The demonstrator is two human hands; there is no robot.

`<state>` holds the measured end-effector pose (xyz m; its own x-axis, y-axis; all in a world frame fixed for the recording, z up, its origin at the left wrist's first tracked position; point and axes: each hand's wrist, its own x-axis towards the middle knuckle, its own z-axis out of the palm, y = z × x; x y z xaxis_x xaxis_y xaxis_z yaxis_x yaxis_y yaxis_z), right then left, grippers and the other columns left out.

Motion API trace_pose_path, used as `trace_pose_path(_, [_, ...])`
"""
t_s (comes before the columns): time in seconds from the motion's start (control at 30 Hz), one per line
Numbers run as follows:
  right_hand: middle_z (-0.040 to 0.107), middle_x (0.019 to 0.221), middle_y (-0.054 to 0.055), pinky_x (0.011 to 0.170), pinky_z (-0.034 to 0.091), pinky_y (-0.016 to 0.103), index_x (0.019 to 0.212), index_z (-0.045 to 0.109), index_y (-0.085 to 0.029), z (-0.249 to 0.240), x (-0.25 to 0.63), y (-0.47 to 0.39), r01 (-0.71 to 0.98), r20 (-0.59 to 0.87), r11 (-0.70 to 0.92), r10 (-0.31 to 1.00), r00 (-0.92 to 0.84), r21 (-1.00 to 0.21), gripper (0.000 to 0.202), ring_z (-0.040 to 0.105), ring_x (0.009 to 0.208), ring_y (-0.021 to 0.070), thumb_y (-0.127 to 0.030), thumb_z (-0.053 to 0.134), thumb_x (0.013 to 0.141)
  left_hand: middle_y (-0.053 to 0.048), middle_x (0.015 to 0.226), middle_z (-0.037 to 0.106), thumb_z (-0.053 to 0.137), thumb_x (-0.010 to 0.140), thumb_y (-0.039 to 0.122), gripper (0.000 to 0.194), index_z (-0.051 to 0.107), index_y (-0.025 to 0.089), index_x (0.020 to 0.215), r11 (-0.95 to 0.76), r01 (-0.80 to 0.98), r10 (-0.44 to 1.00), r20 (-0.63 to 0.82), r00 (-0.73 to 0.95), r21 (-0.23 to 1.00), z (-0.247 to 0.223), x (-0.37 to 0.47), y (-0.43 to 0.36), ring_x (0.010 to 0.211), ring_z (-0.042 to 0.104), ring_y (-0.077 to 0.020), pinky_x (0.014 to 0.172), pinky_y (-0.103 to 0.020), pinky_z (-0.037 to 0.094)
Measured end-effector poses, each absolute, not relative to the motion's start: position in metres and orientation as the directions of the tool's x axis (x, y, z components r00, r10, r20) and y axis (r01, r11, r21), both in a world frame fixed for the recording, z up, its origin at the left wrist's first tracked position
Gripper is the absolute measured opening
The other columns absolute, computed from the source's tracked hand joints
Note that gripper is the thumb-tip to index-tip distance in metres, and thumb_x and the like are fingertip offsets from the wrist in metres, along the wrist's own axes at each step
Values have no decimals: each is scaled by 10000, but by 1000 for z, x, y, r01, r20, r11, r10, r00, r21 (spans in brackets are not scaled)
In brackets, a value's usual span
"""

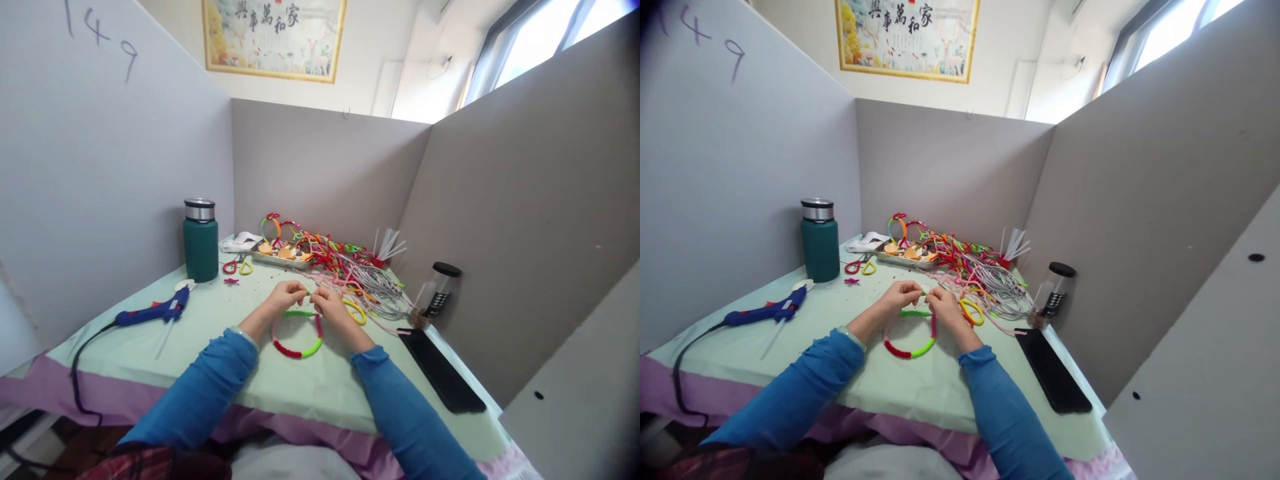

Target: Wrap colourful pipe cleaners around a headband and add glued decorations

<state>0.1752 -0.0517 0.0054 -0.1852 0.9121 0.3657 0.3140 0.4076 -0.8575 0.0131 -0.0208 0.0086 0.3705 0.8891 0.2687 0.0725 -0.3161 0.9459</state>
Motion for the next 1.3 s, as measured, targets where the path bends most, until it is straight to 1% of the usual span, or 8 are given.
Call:
trace_pose_path(0.13, [344,430,-86,378,164,208,628,478,-186,6,174,-51,-51,110,99,931,-348,-994,88,220,371,61,-239,530,676,13,545,555,559,699,277,146,596,139,668,-511,251,842,421,337,822,5,14,-21,520,457,-91,532,-212,329])
trace_pose_path(0.27, [269,425,-105,367,133,191,642,445,-191,5,176,-48,-256,-30,-190,854,-520,-948,142,149,371,50,-261,557,696,9,565,557,522,722,210,137,626,161,648,-635,446,772,536,342,630,3,14,-24,540,437,-96,560,-219,310])
trace_pose_path(0.37, [268,458,-99,368,151,184,648,432,-191,7,178,-46,-323,-67,-282,838,-542,-904,191,156,380,48,-297,559,744,13,553,543,540,720,229,135,627,167,637,-617,436,787,513,343,655,3,15,-24,531,422,-98,551,-218,301])
trace_pose_path(0.6, [520,592,-33,406,298,195,871,566,-176,5,180,-46,-299,39,-72,937,-348,-951,229,387,424,68,-380,553,768,66,437,387,609,669,360,222,596,139,647,-323,118,921,283,266,939,10,14,-21,436,319,-66,463,-210,237])
trace_pose_path(0.73, [538,595,-44,410,304,200,854,588,-179,2,174,-46,-88,273,262,948,-163,-961,247,418,436,72,-370,633,703,85,395,320,636,650,368,247,639,124,694,-218,101,947,186,262,971,10,13,-19,396,249,-52,434,-217,165])
trace_pose_path(0.9, [460,463,-50,437,305,225,732,626,-169,2,168,-44,133,422,431,902,-90,-892,266,403,430,91,-429,572,750,63,411,397,638,655,336,225,674,116,686,-253,155,936,201,288,955,2,13,-14,427,309,-61,456,-215,215])
trace_pose_path(1.07, [447,438,-42,421,285,229,582,561,-170,-2,170,-40,84,370,367,929,20,-926,318,390,410,88,-455,588,722,-10,615,625,686,628,345,233,689,121,692,-316,94,886,258,385,944,-1,14,-14,598,508,-115,594,-228,367])
trace_pose_path(1.3, [459,442,-46,402,257,223,561,523,-175,-2,171,-39,-130,229,228,973,11,-965,315,365,393,77,-449,656,640,-28,679,656,691,649,359,245,699,123,712,-359,77,870,303,390,930,5,17,-20,648,535,-129,633,-232,393])
